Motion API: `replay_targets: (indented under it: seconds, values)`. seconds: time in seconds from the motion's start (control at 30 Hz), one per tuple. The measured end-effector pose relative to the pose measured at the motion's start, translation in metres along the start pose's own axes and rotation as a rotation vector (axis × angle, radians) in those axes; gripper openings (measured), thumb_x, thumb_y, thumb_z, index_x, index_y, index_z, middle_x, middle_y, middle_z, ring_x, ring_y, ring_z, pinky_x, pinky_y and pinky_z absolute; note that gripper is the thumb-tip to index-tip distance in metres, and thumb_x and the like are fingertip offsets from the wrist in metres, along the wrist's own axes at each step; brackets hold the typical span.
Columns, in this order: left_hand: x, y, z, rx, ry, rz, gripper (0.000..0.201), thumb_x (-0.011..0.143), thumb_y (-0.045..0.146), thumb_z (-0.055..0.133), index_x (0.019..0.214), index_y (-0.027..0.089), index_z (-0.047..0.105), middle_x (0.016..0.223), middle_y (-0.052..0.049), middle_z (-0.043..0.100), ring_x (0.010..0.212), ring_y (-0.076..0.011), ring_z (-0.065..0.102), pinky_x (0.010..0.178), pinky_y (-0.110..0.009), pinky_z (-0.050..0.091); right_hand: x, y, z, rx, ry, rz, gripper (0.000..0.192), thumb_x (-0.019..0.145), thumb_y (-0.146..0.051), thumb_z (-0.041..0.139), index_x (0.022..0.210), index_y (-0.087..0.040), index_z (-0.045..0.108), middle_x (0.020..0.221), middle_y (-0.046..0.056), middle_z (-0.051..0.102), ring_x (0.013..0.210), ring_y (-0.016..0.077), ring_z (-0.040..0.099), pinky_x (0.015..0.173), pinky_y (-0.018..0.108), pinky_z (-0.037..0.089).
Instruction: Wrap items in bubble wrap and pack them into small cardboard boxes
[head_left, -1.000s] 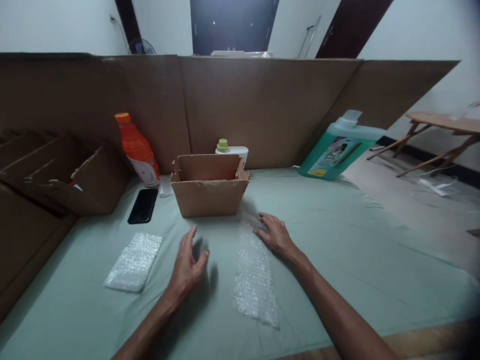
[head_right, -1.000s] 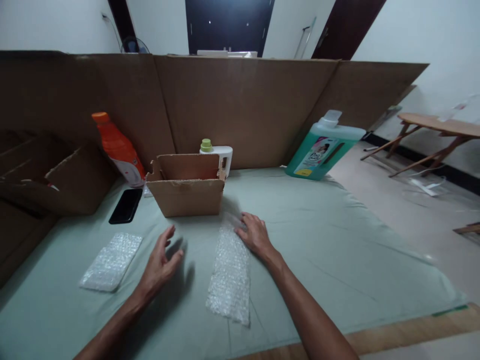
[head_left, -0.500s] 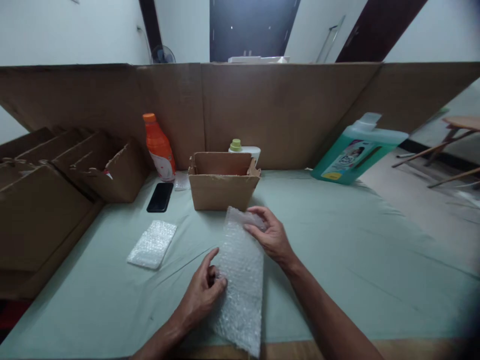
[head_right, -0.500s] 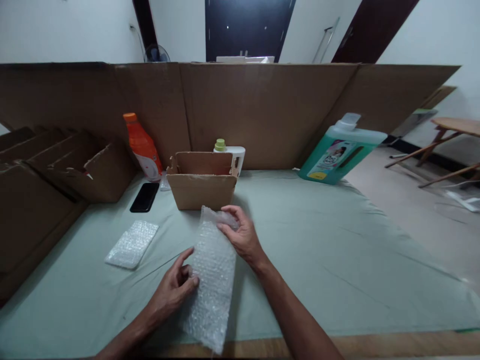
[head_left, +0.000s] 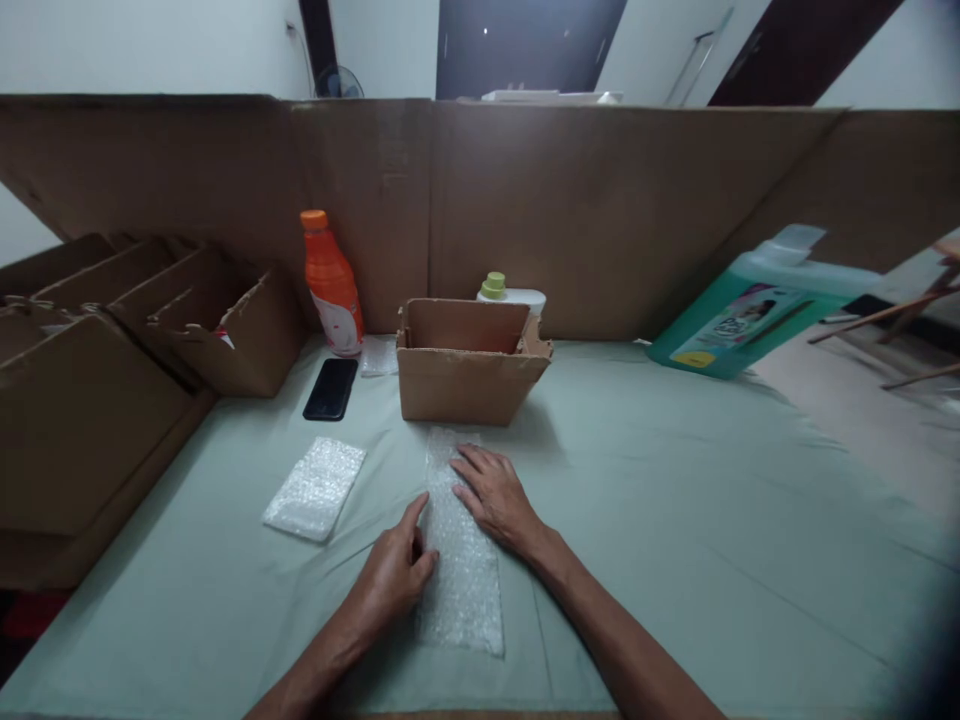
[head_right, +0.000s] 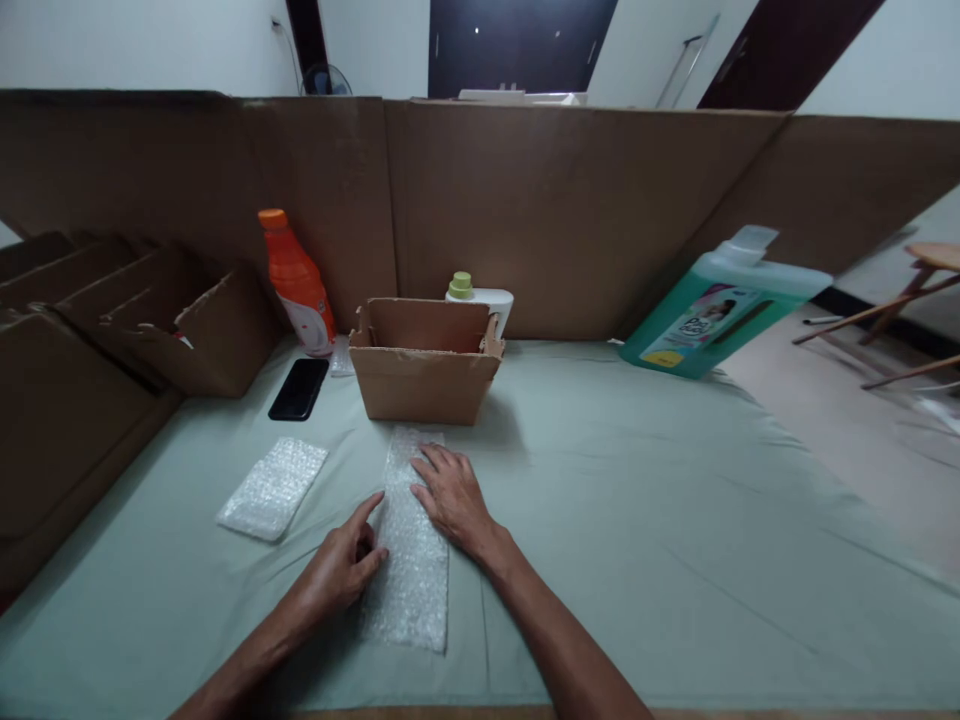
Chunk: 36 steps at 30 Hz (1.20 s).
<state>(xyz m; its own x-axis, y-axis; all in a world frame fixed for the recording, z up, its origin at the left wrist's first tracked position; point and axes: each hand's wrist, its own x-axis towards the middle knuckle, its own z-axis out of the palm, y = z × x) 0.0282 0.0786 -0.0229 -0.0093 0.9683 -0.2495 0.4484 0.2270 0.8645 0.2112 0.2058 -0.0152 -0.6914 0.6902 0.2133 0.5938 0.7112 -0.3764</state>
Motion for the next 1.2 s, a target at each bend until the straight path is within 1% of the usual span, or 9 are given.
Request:
replay_targets:
  seconds: [0.07,0.13,0.3,0.43,0.6,0.77,0.93,1.07,1.2]
  values:
    - [-0.009,-0.001,-0.009,0.058,-0.004,0.025,0.068,0.08,0.019,0.056,0.147,0.012,0.045,0.078,0.001,0.064,0.064,-0.0145,0.055,0.066,-0.026,0.041,0.002,-0.001,0.002,-0.039,-0.002,-0.006,0.036,0.096,-0.028,0.055,0.13,-0.02,0.064,0.144,0.016,0.058,0.133,0.0309,0.051,0.106,0.05,0.041]
    - [-0.022,-0.005,-0.025,0.118,0.072,0.058,0.056,0.084,0.025,0.055,0.139,0.016,0.055,0.079,0.0,0.067,0.065,-0.0153,0.057,0.065,-0.026,0.043,0.003,0.002,0.003,-0.111,0.035,-0.014,0.041,0.097,-0.031,0.054,0.135,-0.019,0.06,0.147,0.017,0.055,0.134,0.0316,0.05,0.105,0.049,0.041]
    - [-0.048,-0.027,-0.091,0.372,0.542,0.054,0.04,0.09,0.038,0.049,0.121,0.019,0.066,0.091,-0.005,0.069,0.078,-0.0204,0.063,0.073,-0.032,0.051,0.011,0.018,0.009,-0.236,0.055,-0.069,0.039,0.099,-0.033,0.05,0.133,-0.019,0.061,0.144,0.015,0.058,0.13,0.031,0.053,0.103,0.048,0.042]
    - [-0.047,-0.048,-0.133,0.526,0.72,-0.002,0.047,0.087,0.041,0.052,0.124,0.015,0.064,0.116,-0.014,0.068,0.109,-0.0299,0.061,0.095,-0.043,0.05,0.02,0.027,0.01,-0.268,0.072,-0.082,0.038,0.099,-0.034,0.047,0.129,-0.018,0.064,0.14,0.015,0.062,0.126,0.0313,0.056,0.102,0.048,0.043]
    - [-0.024,-0.066,-0.141,0.469,0.686,-0.067,0.054,0.08,0.031,0.058,0.129,0.008,0.062,0.102,-0.014,0.071,0.1,-0.0324,0.062,0.092,-0.049,0.051,0.01,0.018,0.004,-0.224,0.163,-0.019,0.038,0.1,-0.037,0.043,0.124,-0.017,0.066,0.138,0.017,0.063,0.123,0.032,0.059,0.093,0.047,0.048]
    - [-0.02,-0.067,-0.136,0.387,0.681,0.032,0.03,0.081,0.027,0.05,0.1,0.013,0.069,0.088,-0.011,0.068,0.088,-0.0287,0.063,0.085,-0.046,0.053,0.007,-0.018,-0.006,-0.098,0.087,-0.103,0.03,0.096,-0.031,0.053,0.119,-0.02,0.068,0.137,0.014,0.064,0.124,0.0305,0.059,0.096,0.046,0.049]
    - [-0.055,-0.058,-0.134,0.281,0.611,0.234,0.021,0.083,0.023,0.047,0.089,0.021,0.067,0.116,-0.011,0.069,0.118,-0.0248,0.06,0.103,-0.043,0.049,0.054,-0.061,-0.004,-0.035,-0.071,-0.097,0.03,0.094,-0.026,0.058,0.122,-0.02,0.067,0.137,0.012,0.063,0.124,0.0268,0.059,0.102,0.042,0.046]
    - [-0.087,-0.062,-0.131,0.215,0.481,0.32,0.022,0.082,0.017,0.05,0.091,0.022,0.069,0.132,-0.011,0.065,0.133,-0.0267,0.052,0.11,-0.05,0.045,0.104,-0.097,0.023,-0.054,-0.111,-0.075,0.03,0.091,-0.028,0.065,0.117,-0.015,0.067,0.127,0.018,0.066,0.118,0.0315,0.06,0.097,0.044,0.046]
    - [-0.111,-0.077,-0.132,0.246,0.436,0.313,0.019,0.087,0.023,0.051,0.091,0.023,0.07,0.133,-0.013,0.064,0.132,-0.0294,0.054,0.108,-0.052,0.047,0.126,-0.128,0.053,-0.055,-0.111,-0.056,0.015,0.089,-0.024,0.068,0.099,-0.013,0.068,0.114,0.019,0.069,0.111,0.0311,0.061,0.094,0.042,0.042]
